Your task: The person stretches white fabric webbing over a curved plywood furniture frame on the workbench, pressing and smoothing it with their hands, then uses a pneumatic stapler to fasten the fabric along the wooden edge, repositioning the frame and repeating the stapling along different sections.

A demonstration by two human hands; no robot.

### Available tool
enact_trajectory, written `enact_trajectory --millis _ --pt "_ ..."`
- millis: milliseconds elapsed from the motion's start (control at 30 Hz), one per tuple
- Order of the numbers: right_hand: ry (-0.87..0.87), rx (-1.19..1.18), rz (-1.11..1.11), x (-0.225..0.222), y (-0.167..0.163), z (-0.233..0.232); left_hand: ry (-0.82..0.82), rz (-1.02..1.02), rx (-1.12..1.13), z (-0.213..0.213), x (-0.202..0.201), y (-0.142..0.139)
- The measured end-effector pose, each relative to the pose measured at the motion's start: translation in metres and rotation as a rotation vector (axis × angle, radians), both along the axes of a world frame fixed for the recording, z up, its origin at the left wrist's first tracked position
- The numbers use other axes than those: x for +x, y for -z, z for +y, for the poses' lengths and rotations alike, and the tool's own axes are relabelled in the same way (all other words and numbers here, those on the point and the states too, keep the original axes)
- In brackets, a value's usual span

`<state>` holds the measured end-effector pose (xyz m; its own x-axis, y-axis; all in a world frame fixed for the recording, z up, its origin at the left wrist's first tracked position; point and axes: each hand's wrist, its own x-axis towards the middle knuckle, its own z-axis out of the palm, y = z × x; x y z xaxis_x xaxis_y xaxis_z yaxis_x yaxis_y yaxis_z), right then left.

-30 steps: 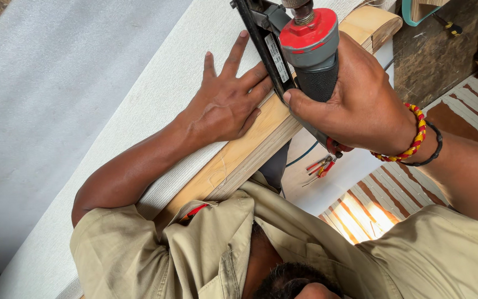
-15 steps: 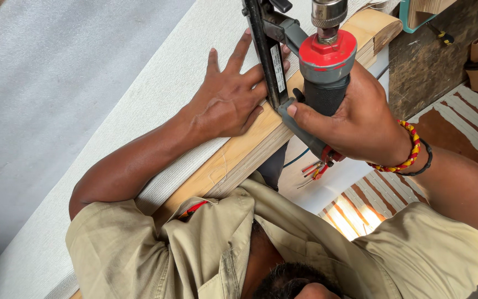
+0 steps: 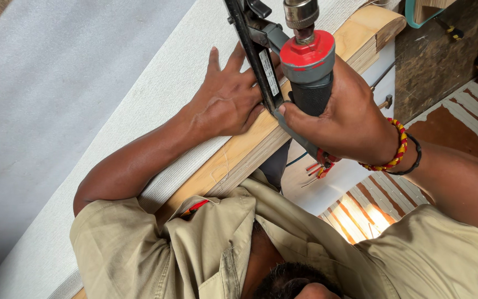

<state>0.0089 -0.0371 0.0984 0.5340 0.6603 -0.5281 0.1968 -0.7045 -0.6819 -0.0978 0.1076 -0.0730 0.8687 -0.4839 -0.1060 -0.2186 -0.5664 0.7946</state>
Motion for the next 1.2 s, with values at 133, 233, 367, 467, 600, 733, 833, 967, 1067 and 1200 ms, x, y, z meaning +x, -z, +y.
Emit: enact_trajectory --millis 133,233,367,467,600,733,833,967,1067,1200 --pt "0.118 0.044 0.121 0.003 -0.016 -0.01 0.003 -0.02 0.019 0.0 0.004 -0.002" --pt "0.411 0.074 0.16 -0.004 -0.051 -0.039 0.011 -0.038 0.059 0.0 0.005 -0.003" --pt "0.831 0.325 -0.086 -0.04 -0.064 -0.11 0.022 -0.001 0.056 -0.003 0.004 -0.001" --pt "1.042 0.56 -0.201 -0.071 -0.046 -0.181 0.02 0.043 0.046 -0.004 0.002 0.004" --pt "1.357 0.668 -0.389 -0.111 0.027 -0.273 -0.02 0.02 0.067 -0.005 -0.004 0.011" --pt "1.91 0.709 -0.191 -0.128 0.148 -0.331 -0.064 0.033 0.071 -0.002 -0.013 0.015" --pt "2.096 0.9 -0.087 -0.13 0.224 -0.336 -0.101 0.089 0.062 0.0 -0.016 0.018" --pt "2.178 1.205 0.289 -0.136 0.267 -0.297 -0.09 0.186 -0.058 0.005 -0.018 0.027" --pt "2.124 1.225 0.397 -0.139 0.275 -0.266 -0.144 0.314 -0.298 0.019 -0.017 0.041" --pt "2.138 1.213 0.548 -0.147 0.263 -0.252 -0.331 0.455 -0.36 0.036 -0.025 0.054"
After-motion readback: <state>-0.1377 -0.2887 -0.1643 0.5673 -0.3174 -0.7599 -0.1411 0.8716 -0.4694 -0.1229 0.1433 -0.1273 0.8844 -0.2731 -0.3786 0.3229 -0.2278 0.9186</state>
